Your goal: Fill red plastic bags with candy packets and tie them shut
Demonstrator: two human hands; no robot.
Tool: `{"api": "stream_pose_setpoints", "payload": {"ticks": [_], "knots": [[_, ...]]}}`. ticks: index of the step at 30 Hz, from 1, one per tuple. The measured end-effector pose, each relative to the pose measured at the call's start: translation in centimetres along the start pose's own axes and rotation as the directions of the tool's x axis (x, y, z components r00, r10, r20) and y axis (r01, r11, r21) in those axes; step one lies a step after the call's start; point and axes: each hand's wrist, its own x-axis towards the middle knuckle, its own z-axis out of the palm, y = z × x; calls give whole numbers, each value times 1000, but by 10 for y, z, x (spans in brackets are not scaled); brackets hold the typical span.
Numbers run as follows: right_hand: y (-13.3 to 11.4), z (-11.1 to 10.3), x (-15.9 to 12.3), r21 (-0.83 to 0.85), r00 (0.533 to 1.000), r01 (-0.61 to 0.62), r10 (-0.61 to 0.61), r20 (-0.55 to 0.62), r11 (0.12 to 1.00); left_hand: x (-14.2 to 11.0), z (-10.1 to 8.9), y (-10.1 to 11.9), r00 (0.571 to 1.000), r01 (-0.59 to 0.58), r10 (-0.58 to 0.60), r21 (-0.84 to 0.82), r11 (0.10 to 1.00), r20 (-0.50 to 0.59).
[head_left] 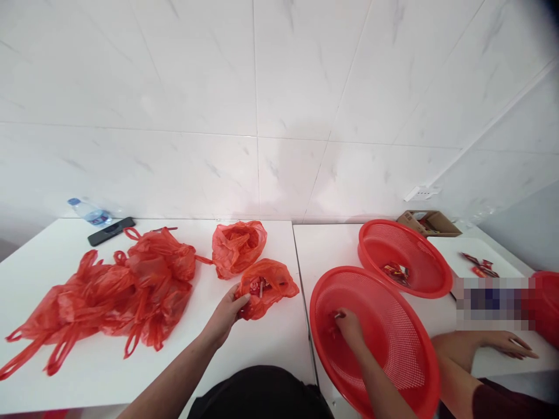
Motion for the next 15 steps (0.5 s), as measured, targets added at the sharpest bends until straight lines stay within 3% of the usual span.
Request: {"api": "stream_pose_setpoints", "payload": {"ticks": [4, 8, 10, 11, 12, 15], "knots": [[-16, -18, 4, 230, 996, -43, 59, -60, 972, 0, 0, 0, 1000, 2, -2, 10, 1000, 4], [-61, -13, -6, 394, 998, 14, 13, -66, 919, 0, 3, 1, 1000, -1, 0, 31, 1000, 19], [-93, 3, -16, 496, 999, 14, -38, 37, 868, 1, 5, 0, 999, 3, -4, 37, 999, 35], [-109, 14, -22, 585, 987, -20, -78, 143, 811, 1, 6, 0, 999, 5, -7, 38, 999, 42], [-124, 26, -28, 659, 961, -95, -104, 257, 746, 1, 6, 0, 999, 9, -11, 41, 999, 49], [-164, 67, -38, 666, 894, -194, -150, 422, 720, 2, 7, -2, 998, 9, -11, 42, 999, 63]]}}
